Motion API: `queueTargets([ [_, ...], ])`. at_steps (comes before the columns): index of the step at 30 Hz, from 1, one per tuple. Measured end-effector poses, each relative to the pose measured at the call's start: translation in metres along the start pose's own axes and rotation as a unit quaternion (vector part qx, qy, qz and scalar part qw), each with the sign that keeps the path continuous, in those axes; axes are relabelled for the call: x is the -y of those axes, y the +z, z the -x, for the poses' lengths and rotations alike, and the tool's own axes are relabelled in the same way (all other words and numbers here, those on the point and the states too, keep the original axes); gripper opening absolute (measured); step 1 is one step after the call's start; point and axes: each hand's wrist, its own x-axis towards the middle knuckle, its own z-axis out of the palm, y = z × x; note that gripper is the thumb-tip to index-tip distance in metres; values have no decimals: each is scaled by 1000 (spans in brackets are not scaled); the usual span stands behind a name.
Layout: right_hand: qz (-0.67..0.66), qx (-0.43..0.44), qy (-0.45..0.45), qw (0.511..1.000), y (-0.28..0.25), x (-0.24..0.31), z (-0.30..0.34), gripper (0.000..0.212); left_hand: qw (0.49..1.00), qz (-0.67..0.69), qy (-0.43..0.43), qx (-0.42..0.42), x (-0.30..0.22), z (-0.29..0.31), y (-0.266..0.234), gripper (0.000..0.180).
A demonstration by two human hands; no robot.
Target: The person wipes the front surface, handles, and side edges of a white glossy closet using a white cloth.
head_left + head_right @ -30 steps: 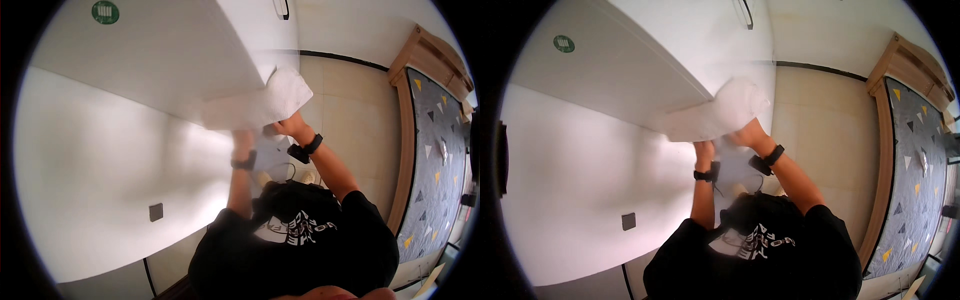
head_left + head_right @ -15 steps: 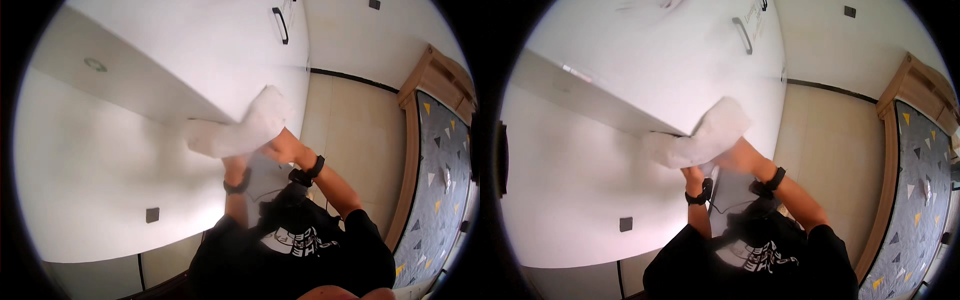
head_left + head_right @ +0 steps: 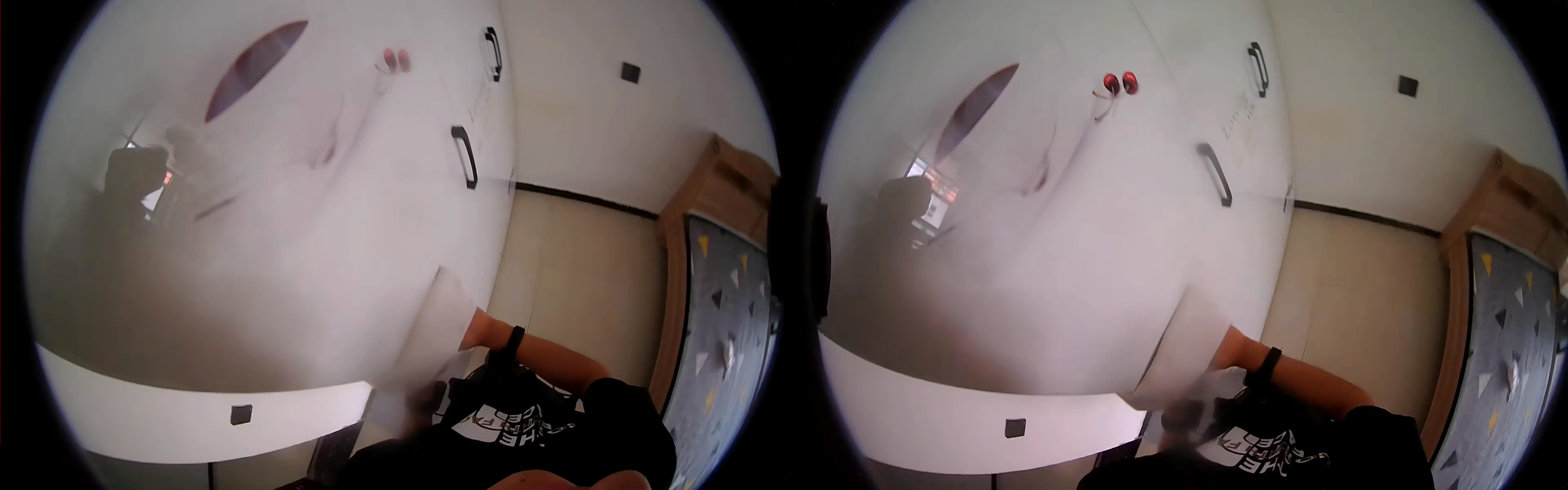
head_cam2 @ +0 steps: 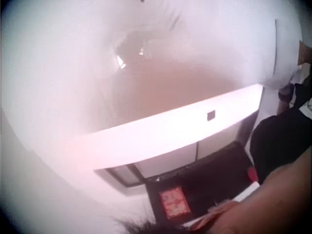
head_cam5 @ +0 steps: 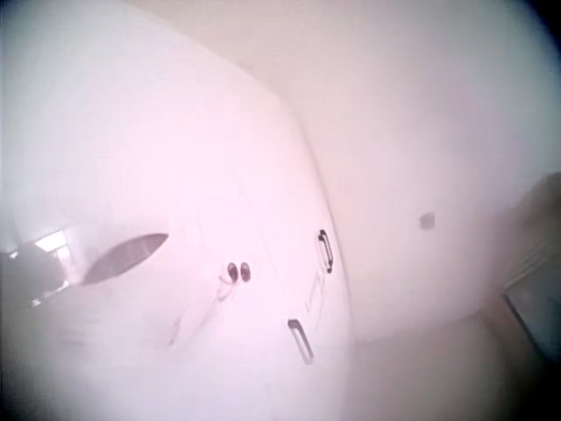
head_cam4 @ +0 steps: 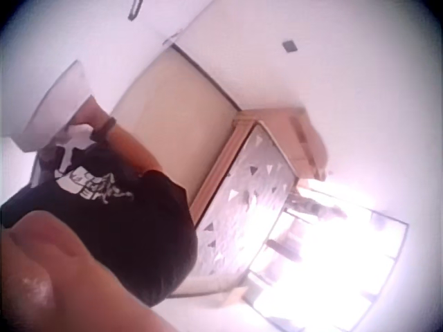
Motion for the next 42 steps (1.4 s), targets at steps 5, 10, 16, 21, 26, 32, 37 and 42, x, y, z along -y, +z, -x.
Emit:
queueTargets([
  [5,-112,33,-48,992,-6,11,-49,60,993,-21,-93,-75,20,19,-26,38],
  [10,-149,85,-121,978,2,22,-82,58,926,-14,-143,-349,-7,5,-128,38],
  [16,-178,44,-83,979,2,-14,-74,58,846,28,-117,-519,-112,-13,-168,39],
  [21,-182,88,-115,973,-27,-36,-64,43,827,34,-82,-555,-201,-43,-162,40],
  [26,-96,23,-130,987,-83,-17,-92,40,827,-15,-64,-559,-297,-107,-186,42],
  [32,1,-39,-242,969,-112,-38,-133,39,779,-281,-128,-546,-403,-183,-174,43],
  [37,-33,-25,-158,987,-179,-45,-124,37,831,-69,-68,-548,-382,-206,-150,38],
  [42,-109,-10,-203,973,-203,-55,-134,41,857,40,-77,-508,-369,-228,-139,36],
])
